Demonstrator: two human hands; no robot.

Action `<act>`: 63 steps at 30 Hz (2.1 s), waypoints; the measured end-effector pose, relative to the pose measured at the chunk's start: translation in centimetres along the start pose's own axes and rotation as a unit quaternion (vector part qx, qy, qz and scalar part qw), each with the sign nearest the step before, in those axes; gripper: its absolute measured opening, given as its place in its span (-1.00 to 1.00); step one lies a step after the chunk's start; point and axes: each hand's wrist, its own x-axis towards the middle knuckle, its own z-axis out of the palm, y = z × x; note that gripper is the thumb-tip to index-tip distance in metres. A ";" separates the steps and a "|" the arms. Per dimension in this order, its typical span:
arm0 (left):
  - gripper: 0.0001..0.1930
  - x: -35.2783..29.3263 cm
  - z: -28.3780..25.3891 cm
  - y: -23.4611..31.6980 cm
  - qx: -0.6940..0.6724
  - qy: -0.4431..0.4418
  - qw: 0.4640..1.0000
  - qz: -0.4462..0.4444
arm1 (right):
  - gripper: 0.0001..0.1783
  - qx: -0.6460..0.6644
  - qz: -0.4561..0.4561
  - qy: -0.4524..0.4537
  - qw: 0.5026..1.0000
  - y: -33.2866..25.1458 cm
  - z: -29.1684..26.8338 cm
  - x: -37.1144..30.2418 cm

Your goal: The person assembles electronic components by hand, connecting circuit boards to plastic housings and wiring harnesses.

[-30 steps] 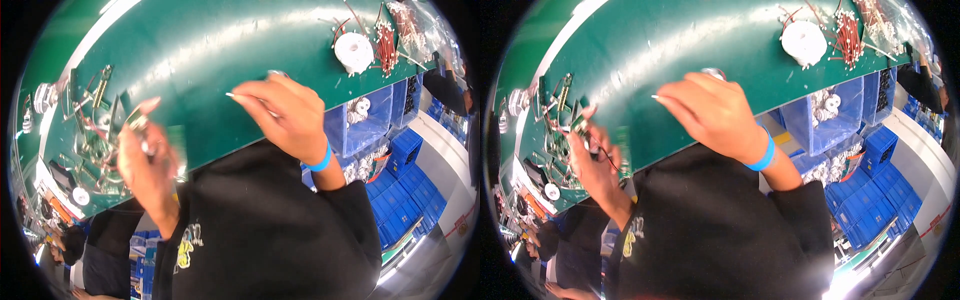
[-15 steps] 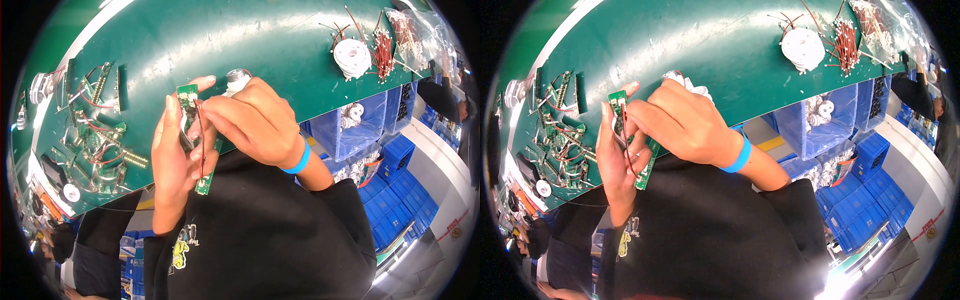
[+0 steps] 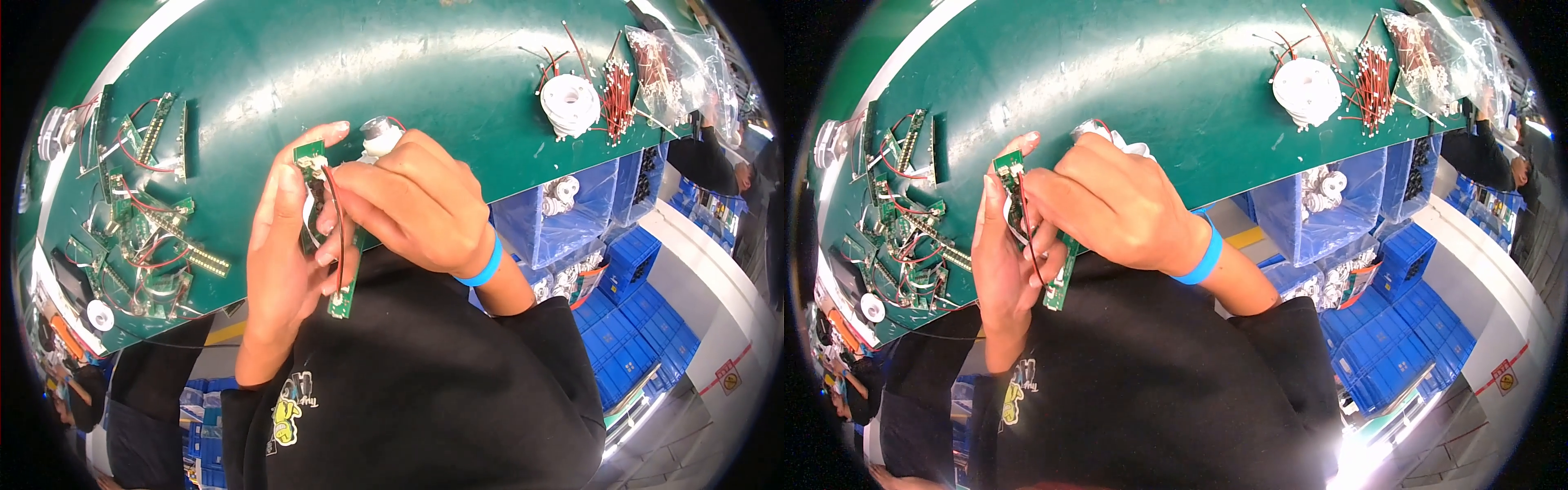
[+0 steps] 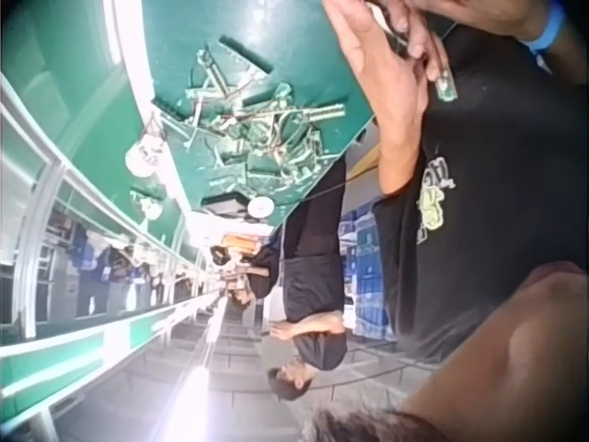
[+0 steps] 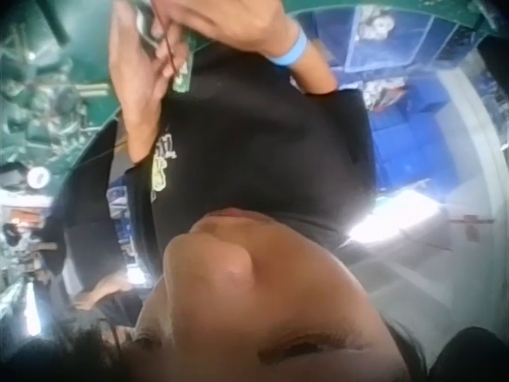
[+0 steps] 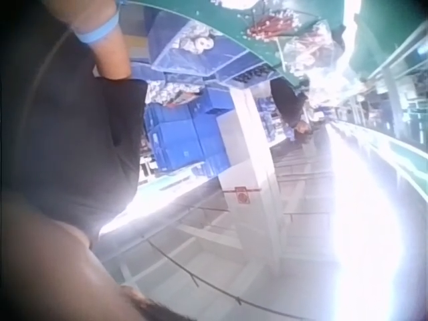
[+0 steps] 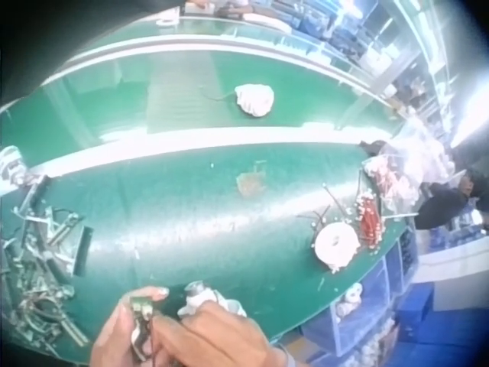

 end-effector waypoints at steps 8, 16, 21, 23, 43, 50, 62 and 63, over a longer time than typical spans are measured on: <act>-0.43 0.0 -1.4 -0.3 0.010 -0.069 0.997 0.037 | -0.75 0.014 0.040 0.012 0.999 -0.3 0.1 0.2; -0.42 0.1 -1.0 0.0 -0.060 -0.034 0.998 0.009 | -0.74 0.046 0.089 0.012 0.995 0.1 0.5 0.2; -0.42 -0.1 -0.8 -0.3 -0.019 -0.016 0.999 0.021 | -0.74 0.068 0.109 0.003 0.992 -0.3 0.4 0.4; -0.43 -0.1 -0.6 -0.3 -0.017 -0.012 1.000 0.019 | -0.74 0.070 0.114 -0.005 0.991 -0.3 0.3 0.3; -0.44 1.8 -1.9 -1.8 0.110 -0.032 0.978 0.175 | -0.69 0.255 0.319 -0.103 0.907 0.3 -3.2 0.6; -0.46 0.1 -0.1 0.1 0.126 0.001 0.982 0.144 | -0.75 0.287 0.399 0.064 0.869 -0.1 -3.8 0.9; -0.50 -0.4 0.1 0.4 0.148 -0.021 0.986 0.072 | -0.81 0.090 0.152 -0.005 0.984 -0.5 -2.2 1.4; -0.50 -0.4 0.0 0.2 0.152 -0.026 0.985 0.073 | -0.81 0.090 0.153 -0.005 0.984 -0.4 -2.1 1.4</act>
